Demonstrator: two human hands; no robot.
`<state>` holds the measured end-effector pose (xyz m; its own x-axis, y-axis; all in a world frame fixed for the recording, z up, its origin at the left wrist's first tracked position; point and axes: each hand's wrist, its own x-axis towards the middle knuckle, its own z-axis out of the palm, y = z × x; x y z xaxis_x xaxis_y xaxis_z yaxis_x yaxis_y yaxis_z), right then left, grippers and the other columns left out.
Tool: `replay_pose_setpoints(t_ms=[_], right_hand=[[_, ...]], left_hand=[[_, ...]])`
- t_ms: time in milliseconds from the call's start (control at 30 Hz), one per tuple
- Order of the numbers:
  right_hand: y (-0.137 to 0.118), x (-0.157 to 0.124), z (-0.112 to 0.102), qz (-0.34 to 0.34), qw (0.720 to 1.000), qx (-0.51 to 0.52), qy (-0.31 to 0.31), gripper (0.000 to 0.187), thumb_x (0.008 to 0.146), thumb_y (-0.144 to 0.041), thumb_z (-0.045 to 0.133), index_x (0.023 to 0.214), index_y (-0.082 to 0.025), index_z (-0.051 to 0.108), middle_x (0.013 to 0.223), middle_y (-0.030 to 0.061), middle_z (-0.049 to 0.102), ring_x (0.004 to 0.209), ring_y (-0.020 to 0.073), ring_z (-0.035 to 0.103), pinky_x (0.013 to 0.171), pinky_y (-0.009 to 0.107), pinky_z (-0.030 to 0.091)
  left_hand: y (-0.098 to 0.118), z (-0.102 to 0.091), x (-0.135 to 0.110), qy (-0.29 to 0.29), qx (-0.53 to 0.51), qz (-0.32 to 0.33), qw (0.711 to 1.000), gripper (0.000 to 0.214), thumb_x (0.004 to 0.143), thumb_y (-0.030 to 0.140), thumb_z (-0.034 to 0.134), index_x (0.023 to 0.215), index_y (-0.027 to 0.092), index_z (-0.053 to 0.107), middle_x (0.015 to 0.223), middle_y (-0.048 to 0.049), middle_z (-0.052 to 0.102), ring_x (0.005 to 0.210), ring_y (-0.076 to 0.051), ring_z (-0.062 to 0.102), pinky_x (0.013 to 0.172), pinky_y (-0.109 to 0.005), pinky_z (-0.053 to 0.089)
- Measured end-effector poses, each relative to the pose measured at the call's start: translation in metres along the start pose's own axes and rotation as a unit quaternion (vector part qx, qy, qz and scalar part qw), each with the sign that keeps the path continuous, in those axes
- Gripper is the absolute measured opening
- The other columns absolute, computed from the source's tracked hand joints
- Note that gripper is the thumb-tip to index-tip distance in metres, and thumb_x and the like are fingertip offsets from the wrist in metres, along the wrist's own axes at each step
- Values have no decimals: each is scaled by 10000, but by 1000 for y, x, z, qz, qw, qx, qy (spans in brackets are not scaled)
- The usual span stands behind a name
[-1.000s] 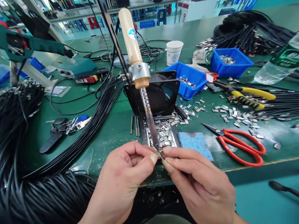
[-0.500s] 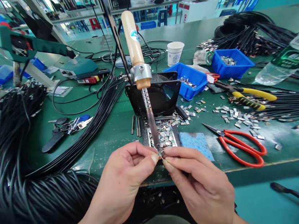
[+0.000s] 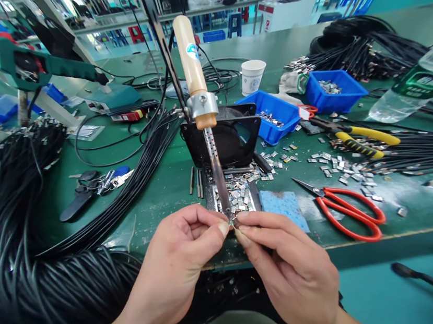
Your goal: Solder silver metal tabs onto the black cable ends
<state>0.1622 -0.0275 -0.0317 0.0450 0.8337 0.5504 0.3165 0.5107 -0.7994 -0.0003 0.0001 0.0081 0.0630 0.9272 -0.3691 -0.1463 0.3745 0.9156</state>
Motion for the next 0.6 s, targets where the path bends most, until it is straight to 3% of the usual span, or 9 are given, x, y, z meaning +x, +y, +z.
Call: replay_pose_setpoints(t_ms=[600], right_hand=[[0, 1, -1, -5, 1000, 6, 1, 232, 886, 39, 714, 1000, -151, 782, 1103, 55, 784, 996, 110, 752, 957, 163, 586]], left_hand=[[1, 1, -1, -3, -4, -2, 1000, 166, 779, 215, 835, 674, 172, 714, 608, 59, 600, 541, -65, 394, 504, -166, 325]])
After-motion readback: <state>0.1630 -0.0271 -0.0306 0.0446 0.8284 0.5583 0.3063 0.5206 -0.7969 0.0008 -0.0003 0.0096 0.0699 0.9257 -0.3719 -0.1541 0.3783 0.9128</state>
